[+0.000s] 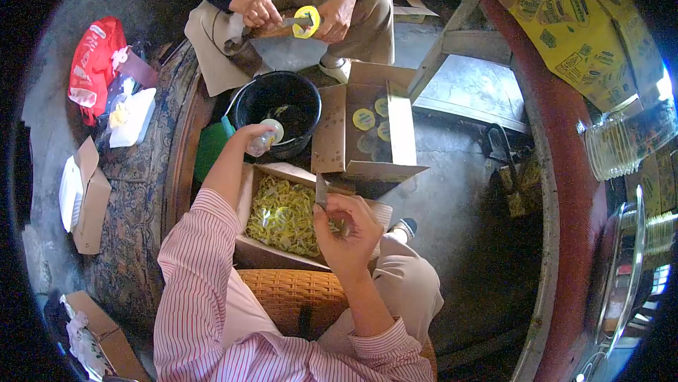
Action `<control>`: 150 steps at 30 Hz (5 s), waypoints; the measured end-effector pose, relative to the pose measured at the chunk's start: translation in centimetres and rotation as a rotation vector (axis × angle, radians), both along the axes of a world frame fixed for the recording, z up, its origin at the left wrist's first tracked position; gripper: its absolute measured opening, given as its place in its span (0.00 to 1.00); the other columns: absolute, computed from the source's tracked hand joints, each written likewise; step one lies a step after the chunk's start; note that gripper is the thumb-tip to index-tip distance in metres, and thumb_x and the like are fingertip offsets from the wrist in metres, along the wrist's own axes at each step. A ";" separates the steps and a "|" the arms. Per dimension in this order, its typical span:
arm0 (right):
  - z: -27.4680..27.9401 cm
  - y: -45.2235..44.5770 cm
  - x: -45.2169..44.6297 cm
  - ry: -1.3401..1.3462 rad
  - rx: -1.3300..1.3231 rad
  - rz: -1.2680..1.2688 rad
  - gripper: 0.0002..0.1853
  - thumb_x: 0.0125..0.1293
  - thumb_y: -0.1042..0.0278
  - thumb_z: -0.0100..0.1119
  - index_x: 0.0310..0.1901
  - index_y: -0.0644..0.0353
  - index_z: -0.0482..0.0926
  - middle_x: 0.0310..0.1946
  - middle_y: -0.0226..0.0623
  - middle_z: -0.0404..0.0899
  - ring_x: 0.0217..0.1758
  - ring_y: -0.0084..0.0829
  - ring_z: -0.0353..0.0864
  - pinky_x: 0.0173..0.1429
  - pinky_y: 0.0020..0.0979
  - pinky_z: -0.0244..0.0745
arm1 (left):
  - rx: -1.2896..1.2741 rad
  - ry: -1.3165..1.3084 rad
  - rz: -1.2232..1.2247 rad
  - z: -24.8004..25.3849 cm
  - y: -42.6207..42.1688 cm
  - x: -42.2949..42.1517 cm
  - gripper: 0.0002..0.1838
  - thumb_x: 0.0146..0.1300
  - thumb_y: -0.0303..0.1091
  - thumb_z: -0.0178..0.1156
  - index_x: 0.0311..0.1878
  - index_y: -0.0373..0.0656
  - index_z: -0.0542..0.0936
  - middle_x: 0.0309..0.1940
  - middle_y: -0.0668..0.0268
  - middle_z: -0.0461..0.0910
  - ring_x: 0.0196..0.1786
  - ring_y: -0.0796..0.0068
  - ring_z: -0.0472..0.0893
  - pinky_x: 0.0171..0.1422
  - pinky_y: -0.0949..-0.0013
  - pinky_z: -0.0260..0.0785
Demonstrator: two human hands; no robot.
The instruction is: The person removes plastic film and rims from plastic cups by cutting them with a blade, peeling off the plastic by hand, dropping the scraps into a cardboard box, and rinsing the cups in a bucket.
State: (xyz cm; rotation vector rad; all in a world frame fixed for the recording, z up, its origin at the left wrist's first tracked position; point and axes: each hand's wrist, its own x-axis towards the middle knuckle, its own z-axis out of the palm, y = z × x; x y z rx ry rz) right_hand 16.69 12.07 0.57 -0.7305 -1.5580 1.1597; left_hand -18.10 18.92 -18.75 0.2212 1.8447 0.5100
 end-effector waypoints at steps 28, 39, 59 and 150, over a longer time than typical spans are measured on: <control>0.0 -0.3 -0.2 0.009 -0.037 0.018 0.10 0.48 0.86 0.62 0.33 0.66 0.75 0.30 0.32 0.73 0.31 0.18 0.74 0.35 0.18 0.74 | -0.060 0.088 -0.158 0.8 0.9 0.7 0.28 0.56 0.58 0.52 0.45 0.39 0.74 0.30 0.58 0.77 0.25 0.70 0.76 0.27 0.66 0.70; 0.2 -0.4 -0.2 0.014 -0.030 0.023 0.10 0.48 0.87 0.62 0.33 0.66 0.75 0.29 0.32 0.74 0.31 0.17 0.74 0.36 0.18 0.74 | 0.052 0.976 -0.490 1.0 0.8 1.6 0.26 0.49 0.45 0.62 0.52 0.46 0.75 0.47 0.52 0.76 0.51 0.61 0.76 0.53 0.63 0.70; 0.3 -0.2 -0.2 0.021 -0.047 0.025 0.10 0.48 0.86 0.63 0.33 0.66 0.75 0.30 0.32 0.74 0.31 0.17 0.73 0.35 0.18 0.74 | -0.171 0.849 -0.655 6.6 1.0 2.9 0.22 0.49 0.44 0.60 0.47 0.46 0.79 0.52 0.55 0.74 0.55 0.64 0.75 0.57 0.64 0.68; 7.4 -0.4 -2.4 -0.293 1.056 0.127 0.11 0.39 0.79 0.61 0.29 0.60 0.79 0.30 0.33 0.77 0.34 0.33 0.77 0.35 0.31 0.74 | 1.498 0.576 -0.119 19.3 -20.7 18.7 0.32 0.47 0.27 0.55 0.58 0.30 0.59 0.49 0.51 0.68 0.53 0.60 0.70 0.61 0.63 0.59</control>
